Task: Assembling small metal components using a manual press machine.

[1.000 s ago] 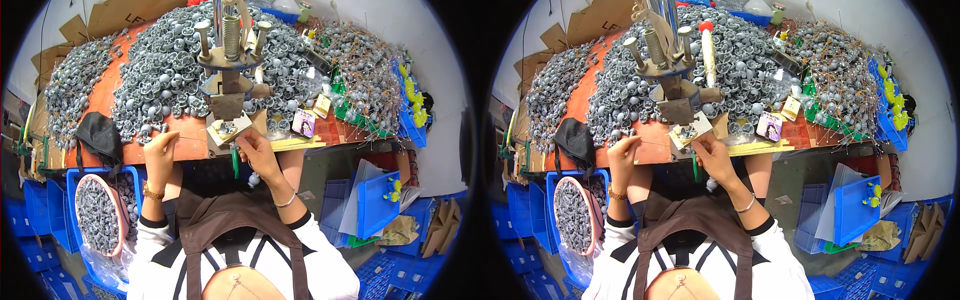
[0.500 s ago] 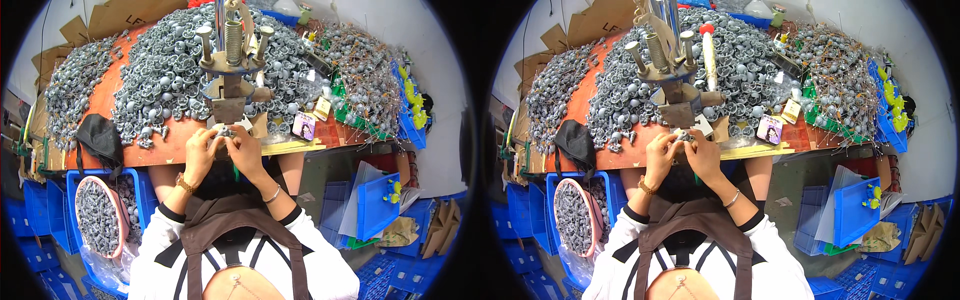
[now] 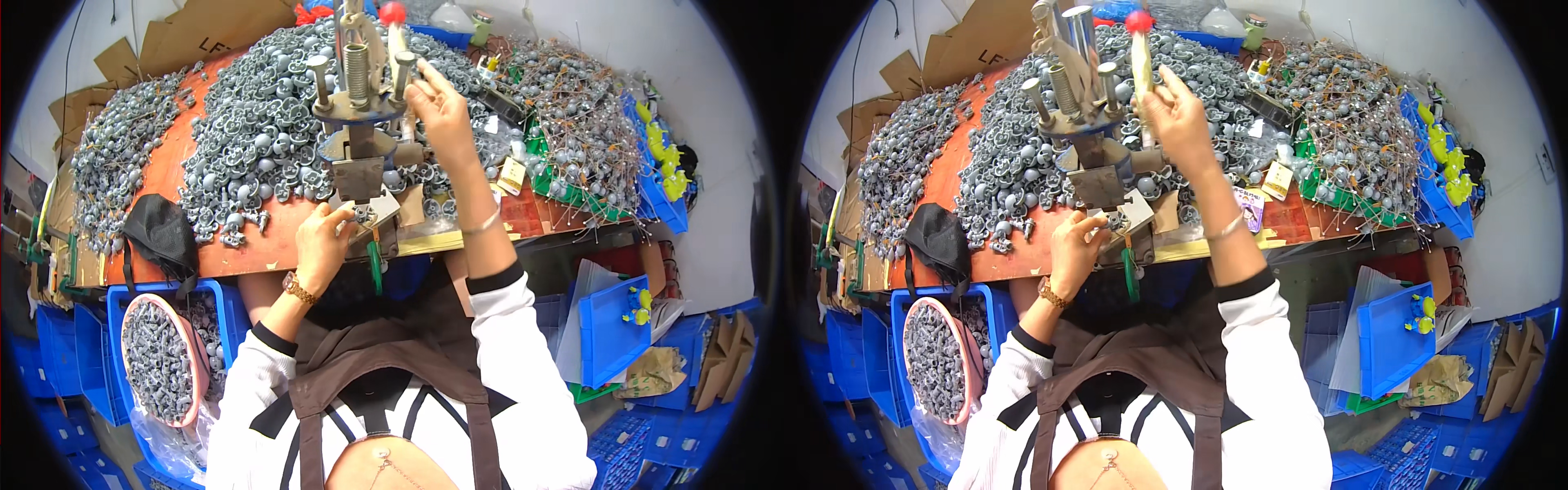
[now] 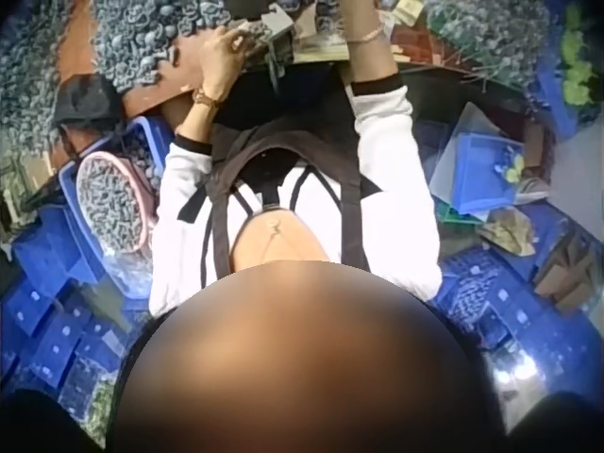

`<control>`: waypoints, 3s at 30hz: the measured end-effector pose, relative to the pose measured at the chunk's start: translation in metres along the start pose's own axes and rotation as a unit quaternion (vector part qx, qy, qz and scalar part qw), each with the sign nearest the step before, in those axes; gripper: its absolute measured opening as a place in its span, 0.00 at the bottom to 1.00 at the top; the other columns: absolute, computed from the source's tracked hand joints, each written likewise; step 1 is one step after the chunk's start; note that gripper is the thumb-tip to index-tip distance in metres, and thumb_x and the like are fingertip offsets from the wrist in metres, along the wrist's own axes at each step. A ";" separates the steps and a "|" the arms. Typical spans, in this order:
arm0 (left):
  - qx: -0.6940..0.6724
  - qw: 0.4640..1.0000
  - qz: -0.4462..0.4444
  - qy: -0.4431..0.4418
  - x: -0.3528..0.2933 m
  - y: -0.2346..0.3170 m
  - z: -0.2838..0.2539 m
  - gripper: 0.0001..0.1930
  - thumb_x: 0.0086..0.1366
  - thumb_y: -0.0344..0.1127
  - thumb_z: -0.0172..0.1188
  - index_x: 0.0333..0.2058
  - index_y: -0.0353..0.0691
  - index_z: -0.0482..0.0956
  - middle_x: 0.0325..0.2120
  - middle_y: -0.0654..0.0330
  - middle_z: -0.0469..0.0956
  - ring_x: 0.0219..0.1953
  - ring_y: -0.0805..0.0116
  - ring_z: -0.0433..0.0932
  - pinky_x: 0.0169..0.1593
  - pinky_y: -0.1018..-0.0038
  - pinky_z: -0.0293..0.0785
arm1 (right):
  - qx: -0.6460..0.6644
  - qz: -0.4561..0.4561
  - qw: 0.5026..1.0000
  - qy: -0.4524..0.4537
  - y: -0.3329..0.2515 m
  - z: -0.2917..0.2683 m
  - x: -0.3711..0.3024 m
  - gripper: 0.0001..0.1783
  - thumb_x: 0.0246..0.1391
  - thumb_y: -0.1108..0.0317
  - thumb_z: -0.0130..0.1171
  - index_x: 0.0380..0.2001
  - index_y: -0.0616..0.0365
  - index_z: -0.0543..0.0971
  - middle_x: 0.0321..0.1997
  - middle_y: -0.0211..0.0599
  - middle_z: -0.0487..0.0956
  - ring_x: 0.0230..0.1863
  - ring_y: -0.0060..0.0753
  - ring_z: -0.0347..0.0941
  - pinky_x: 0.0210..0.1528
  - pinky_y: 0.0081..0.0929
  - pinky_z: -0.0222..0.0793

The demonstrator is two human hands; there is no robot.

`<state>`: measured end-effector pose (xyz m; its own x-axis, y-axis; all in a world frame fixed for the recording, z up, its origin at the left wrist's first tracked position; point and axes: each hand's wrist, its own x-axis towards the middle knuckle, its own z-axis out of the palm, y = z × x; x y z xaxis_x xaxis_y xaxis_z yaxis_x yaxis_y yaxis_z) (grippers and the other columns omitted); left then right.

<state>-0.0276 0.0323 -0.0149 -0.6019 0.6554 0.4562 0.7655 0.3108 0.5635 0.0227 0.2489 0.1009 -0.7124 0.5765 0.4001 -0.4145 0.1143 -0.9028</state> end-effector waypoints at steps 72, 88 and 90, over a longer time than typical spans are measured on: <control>0.106 0.986 -0.031 0.126 0.019 -0.077 -0.014 0.07 0.54 0.27 0.62 0.33 0.36 0.80 0.32 0.54 0.78 0.35 0.58 0.76 0.40 0.65 0.71 | -0.034 -0.023 0.999 -0.010 -0.023 -0.019 -0.152 0.07 0.56 0.75 0.56 0.24 0.64 0.77 0.21 0.32 0.76 0.20 0.16 0.67 0.22 0.12 0.58; -0.350 0.919 -0.167 0.064 -0.038 -0.066 -0.018 0.11 0.56 0.19 0.61 0.38 0.33 0.76 0.35 0.64 0.77 0.35 0.77 0.77 0.38 0.81 0.75 | -0.293 -0.024 0.954 -0.066 0.049 0.045 -0.167 0.05 0.47 0.73 0.62 0.23 0.62 0.77 0.20 0.39 0.75 0.17 0.33 0.71 0.21 0.27 0.63; -0.393 0.902 -0.152 0.088 -0.039 -0.047 -0.018 0.11 0.54 0.19 0.62 0.37 0.33 0.78 0.34 0.63 0.77 0.34 0.76 0.77 0.38 0.81 0.75 | -0.287 -0.032 0.956 -0.053 0.051 0.049 -0.166 0.06 0.46 0.72 0.62 0.22 0.61 0.76 0.20 0.40 0.75 0.18 0.38 0.71 0.20 0.29 0.63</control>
<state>-0.0445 -0.0199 -0.0465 -0.8368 0.4809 0.2616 0.2023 -0.1723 0.9640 0.0916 0.1197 -0.0042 -0.7622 0.4712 0.4438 -0.1026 0.5891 -0.8016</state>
